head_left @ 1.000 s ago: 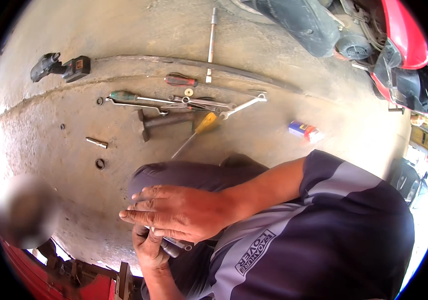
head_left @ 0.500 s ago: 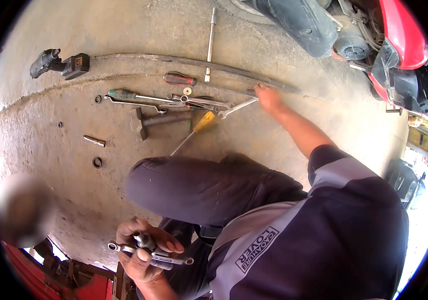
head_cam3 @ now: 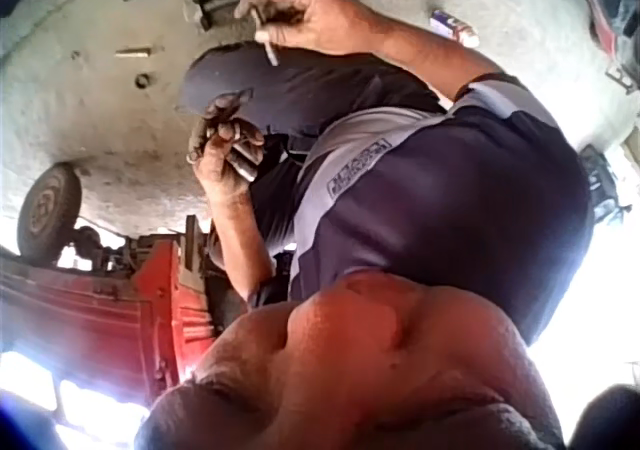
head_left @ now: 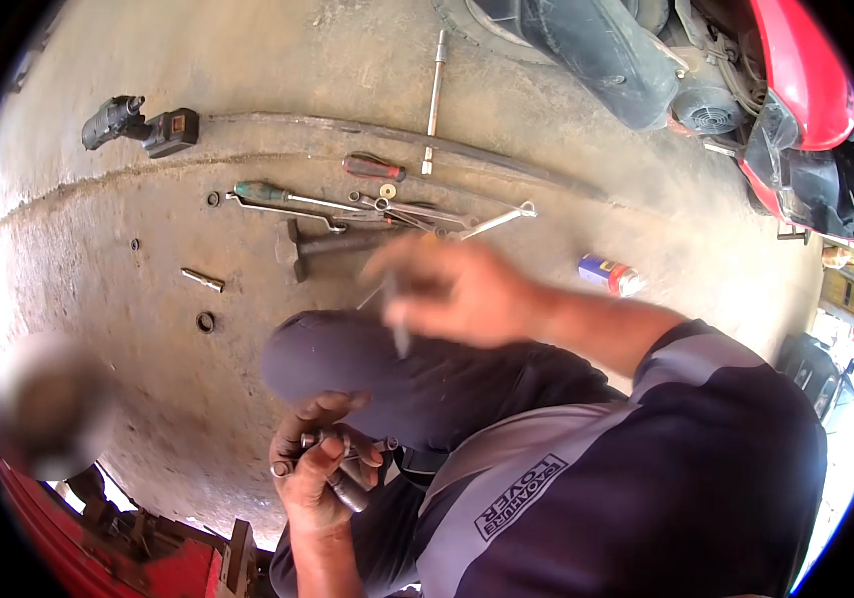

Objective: The person removes a side cover from a motorcycle, works on the engine area with a wrench, and gathers various tools from the ground including pliers and additional wrenches.

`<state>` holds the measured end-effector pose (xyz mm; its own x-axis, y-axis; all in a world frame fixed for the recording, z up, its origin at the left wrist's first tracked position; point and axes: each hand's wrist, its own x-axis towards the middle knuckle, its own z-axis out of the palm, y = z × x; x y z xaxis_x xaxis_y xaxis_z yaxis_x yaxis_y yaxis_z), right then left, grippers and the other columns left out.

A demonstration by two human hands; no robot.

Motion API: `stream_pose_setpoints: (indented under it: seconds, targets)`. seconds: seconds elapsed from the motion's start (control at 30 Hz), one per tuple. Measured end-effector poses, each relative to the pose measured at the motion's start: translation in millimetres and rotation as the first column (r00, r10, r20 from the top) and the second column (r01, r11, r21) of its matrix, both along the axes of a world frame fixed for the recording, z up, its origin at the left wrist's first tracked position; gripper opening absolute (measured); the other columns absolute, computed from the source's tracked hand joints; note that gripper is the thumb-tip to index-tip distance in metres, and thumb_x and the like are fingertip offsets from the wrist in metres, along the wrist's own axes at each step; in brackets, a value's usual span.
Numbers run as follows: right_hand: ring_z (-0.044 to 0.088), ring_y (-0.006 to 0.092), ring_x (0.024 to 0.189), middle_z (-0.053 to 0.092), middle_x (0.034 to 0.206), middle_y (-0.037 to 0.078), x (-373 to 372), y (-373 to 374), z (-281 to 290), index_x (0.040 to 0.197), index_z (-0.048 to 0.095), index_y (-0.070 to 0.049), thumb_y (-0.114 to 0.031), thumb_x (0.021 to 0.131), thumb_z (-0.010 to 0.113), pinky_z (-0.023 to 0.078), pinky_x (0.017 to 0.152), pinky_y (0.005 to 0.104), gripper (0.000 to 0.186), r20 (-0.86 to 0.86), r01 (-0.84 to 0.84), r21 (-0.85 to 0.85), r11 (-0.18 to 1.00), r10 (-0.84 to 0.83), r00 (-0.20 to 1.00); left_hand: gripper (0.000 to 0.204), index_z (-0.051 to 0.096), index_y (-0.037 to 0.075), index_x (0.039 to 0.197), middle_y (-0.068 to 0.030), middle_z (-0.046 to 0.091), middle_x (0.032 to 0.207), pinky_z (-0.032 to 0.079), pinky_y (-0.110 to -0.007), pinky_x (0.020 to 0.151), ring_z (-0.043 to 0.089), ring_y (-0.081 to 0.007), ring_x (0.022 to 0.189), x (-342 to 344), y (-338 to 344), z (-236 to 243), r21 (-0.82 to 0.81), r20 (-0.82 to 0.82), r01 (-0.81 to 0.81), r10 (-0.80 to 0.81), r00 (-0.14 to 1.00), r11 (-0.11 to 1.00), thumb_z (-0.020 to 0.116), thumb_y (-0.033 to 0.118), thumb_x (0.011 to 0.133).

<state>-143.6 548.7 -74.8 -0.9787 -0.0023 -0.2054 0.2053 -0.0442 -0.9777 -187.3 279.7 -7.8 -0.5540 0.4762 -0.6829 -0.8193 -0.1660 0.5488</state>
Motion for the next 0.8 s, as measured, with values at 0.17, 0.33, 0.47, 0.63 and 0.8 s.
stream_pose_setpoints:
  seconds: [0.17,0.33,0.47,0.63,0.8]
  targets:
    - [0.068,0.0309,0.094,0.067,0.098,0.012,-10,-71,27,0.113,0.069,-0.005,-0.017,0.089,0.076,0.056,0.081,0.0386,0.028,-0.386,-0.004,0.261,0.965,0.108,0.916,0.047,0.06,-0.009,0.11,-0.0171,0.065,0.075,0.05,-0.027,0.039,0.064,-0.0232,0.051,2,4,5,0.0,-0.056,0.221,-0.221,0.974,0.975,0.077,0.023,0.08]
    - [0.067,0.033,0.095,0.067,0.1,0.014,-3,-72,0,0.115,0.069,-0.005,-0.018,0.089,0.075,0.055,0.081,0.0409,0.03,-0.318,-0.102,0.188,0.977,0.158,0.935,0.016,0.062,-0.004,0.089,-0.0161,0.065,0.08,0.052,-0.027,0.051,0.067,-0.0238,0.064,7,-4,5,-0.105,0.143,0.194,-0.179,0.973,0.975,0.069,0.007,0.081]
    - [0.068,0.0356,0.097,0.071,0.103,0.016,24,-23,-112,0.108,0.07,-0.008,-0.026,0.094,0.066,0.055,0.083,0.0459,0.024,-0.039,0.029,0.514,0.857,-0.011,0.999,0.018,0.062,-0.004,0.083,-0.0173,0.063,0.076,0.048,-0.028,0.05,0.063,-0.0238,0.059,2,-13,17,-0.013,-0.058,0.104,-0.105,0.993,0.994,0.072,0.01,0.078]
    - [0.065,0.0395,0.105,0.062,0.118,0.019,67,73,-213,0.12,0.06,-0.005,-0.021,0.09,0.068,0.055,0.086,0.0497,0.035,0.293,-0.198,0.852,0.485,-0.128,0.948,0.038,0.051,0.001,0.078,-0.017,0.054,0.07,0.049,-0.034,0.04,0.055,-0.0216,0.049,-13,-26,44,0.103,-0.135,-0.056,0.069,0.988,0.993,0.078,0.025,0.087]
    - [0.065,0.0378,0.106,0.061,0.119,0.017,58,74,-238,0.117,0.06,-0.006,-0.02,0.09,0.069,0.055,0.088,0.0478,0.032,0.363,-0.315,0.858,0.406,-0.046,0.931,0.035,0.048,0.004,0.082,-0.0146,0.052,0.074,0.052,-0.036,0.04,0.055,-0.0215,0.048,-13,-37,48,0.159,-0.196,-0.141,0.172,0.965,0.977,0.071,0.027,0.096]
